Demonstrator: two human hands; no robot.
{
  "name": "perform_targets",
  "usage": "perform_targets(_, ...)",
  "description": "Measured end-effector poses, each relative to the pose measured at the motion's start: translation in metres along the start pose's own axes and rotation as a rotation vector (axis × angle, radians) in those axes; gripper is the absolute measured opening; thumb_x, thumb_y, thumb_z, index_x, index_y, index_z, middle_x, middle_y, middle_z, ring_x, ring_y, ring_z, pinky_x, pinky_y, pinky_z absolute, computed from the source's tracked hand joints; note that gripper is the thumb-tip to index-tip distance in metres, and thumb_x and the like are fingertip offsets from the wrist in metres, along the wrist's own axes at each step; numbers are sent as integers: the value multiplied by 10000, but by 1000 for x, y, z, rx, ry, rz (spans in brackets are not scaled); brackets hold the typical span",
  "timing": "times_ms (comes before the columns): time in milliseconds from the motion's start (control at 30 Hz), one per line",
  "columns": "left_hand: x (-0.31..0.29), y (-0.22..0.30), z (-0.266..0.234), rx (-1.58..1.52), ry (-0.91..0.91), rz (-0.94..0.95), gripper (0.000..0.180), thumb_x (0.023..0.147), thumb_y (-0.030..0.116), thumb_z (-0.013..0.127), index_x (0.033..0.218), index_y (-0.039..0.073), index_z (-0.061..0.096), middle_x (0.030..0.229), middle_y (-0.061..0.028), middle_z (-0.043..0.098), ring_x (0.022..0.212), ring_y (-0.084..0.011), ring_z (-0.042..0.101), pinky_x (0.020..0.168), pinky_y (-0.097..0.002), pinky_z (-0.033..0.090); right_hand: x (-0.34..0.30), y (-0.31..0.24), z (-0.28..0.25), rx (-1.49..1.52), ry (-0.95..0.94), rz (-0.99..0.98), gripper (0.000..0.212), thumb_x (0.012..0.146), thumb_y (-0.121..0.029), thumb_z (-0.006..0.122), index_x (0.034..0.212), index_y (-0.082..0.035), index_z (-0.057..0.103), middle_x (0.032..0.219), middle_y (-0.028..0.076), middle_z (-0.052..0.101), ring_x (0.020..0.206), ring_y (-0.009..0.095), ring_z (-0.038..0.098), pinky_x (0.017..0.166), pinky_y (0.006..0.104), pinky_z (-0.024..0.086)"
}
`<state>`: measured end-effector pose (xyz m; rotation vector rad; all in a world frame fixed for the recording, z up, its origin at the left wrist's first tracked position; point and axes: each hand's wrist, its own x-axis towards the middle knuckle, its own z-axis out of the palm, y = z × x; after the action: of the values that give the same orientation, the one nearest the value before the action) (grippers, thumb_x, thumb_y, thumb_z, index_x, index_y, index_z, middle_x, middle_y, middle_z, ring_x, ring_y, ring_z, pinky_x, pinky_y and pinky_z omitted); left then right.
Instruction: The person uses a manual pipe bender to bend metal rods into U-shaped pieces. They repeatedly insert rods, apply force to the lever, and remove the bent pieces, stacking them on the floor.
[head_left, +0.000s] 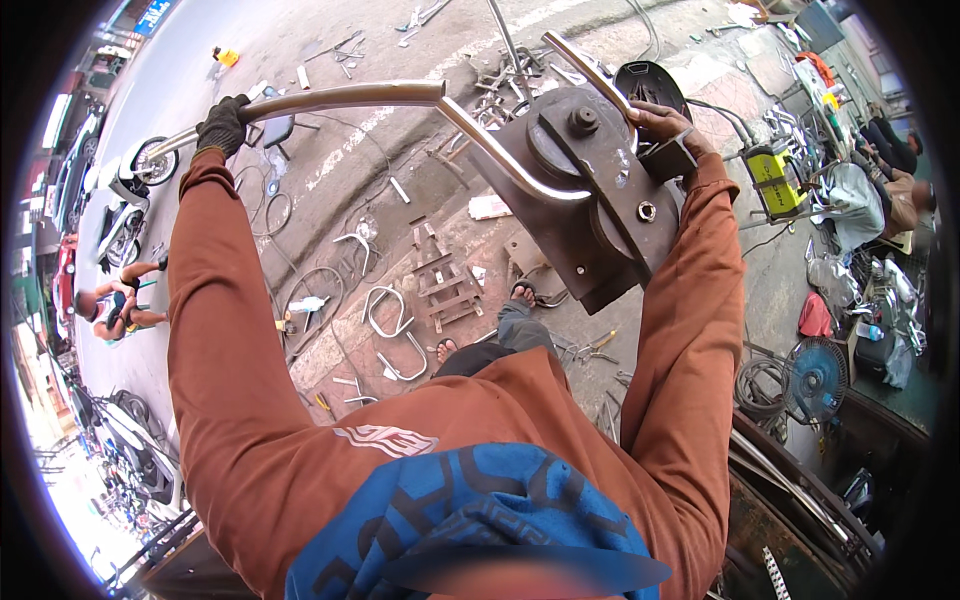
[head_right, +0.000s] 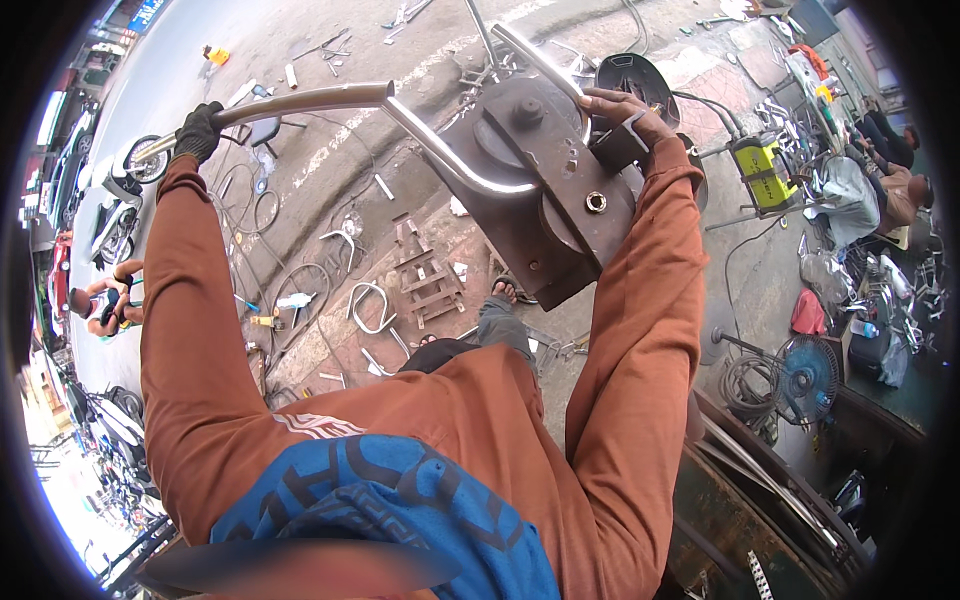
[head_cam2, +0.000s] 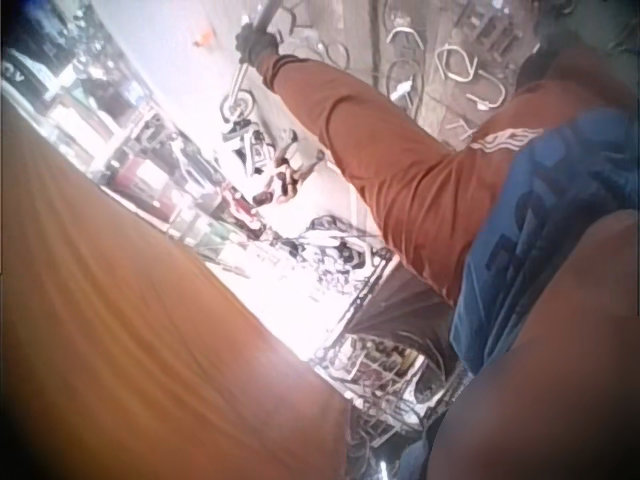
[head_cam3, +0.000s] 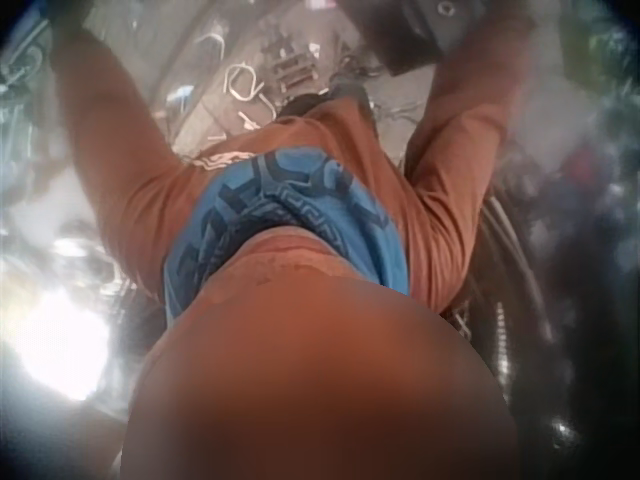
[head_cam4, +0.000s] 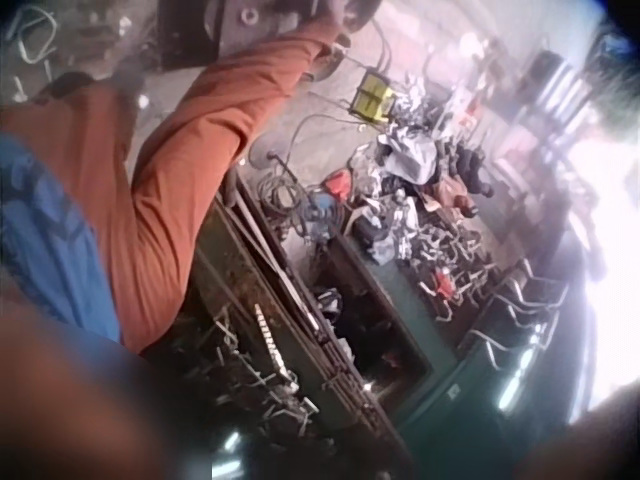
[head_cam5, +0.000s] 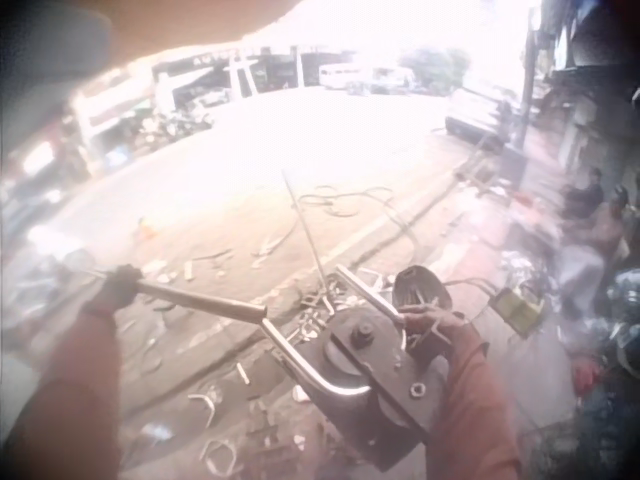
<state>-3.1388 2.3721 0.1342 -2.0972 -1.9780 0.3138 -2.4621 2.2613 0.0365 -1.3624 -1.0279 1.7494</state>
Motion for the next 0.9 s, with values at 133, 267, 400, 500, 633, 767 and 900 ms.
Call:
perform_targets(133, 16, -8, 8, -41, 36, 54, 184, 874, 149, 587, 1048, 187, 633, 1054, -136, 626, 1047, -347, 608, 848, -482, 462, 0, 2, -1, 43, -1, -7, 573, 861, -204, 698, 1332, 43, 485, 1209, 132, 624, 1074, 210, 618, 945, 323, 466)
perform_targets(267, 27, -13, 16, -50, 75, 108, 188, 861, 121, 577, 1036, 164, 632, 1021, -147, 626, 1009, -359, 611, 851, -462, 469, -2, 0, 0, 34, -35, 1, 572, 865, -204, 693, 1335, 44, 482, 1218, 135, 620, 1098, 209, 610, 962, 320, 456)
perform_targets(400, 34, -2, 22, -85, 101, 157, 195, 847, 97, 562, 1024, 140, 632, 990, -151, 628, 988, -364, 613, 847, -451, 473, -1, 0, -2, -6, -32, -6, 580, 863, -219, 699, 1339, 32, 484, 1210, 123, 625, 1076, 198, 615, 951, 313, 460)
perform_targets(500, 43, 11, 19, -108, 136, 222, 208, 827, 60, 550, 1001, 129, 639, 970, -154, 631, 965, -363, 618, 840, -439, 477, 2, 3, -4, -21, -35, -25, 541, 864, -248, 701, 1303, 18, 530, 1185, 95, 634, 1046, 161, 611, 924, 286, 461)
perform_targets(633, 67, 32, 6, -142, 154, 316, 192, 831, 56, 525, 970, 121, 641, 954, -158, 632, 950, -362, 619, 823, -425, 483, 7, 8, -7, -66, -16, -36, 562, 836, -317, 732, 1273, -4, 568, 1165, 78, 636, 1081, 149, 579, 965, 267, 425)
perform_targets(767, 88, 60, -13, -32, 141, 389, 208, 844, 46, 508, 989, 133, 630, 978, -138, 633, 952, -345, 619, 835, -420, 477, 8, 8, -7, -96, -22, -49, 590, 810, -343, 752, 1269, -16, 577, 1166, 75, 635, 1076, 155, 574, 966, 276, 423)
perform_targets(900, 99, 111, -32, 48, 228, 527, 182, 827, 62, 544, 970, 134, 630, 936, -127, 630, 937, -334, 611, 844, -428, 469, 8, 5, -5, -193, 22, -22, 476, 856, -274, 726, 1238, -21, 597, 1103, 43, 663, 1026, 113, 602, 924, 243, 446)
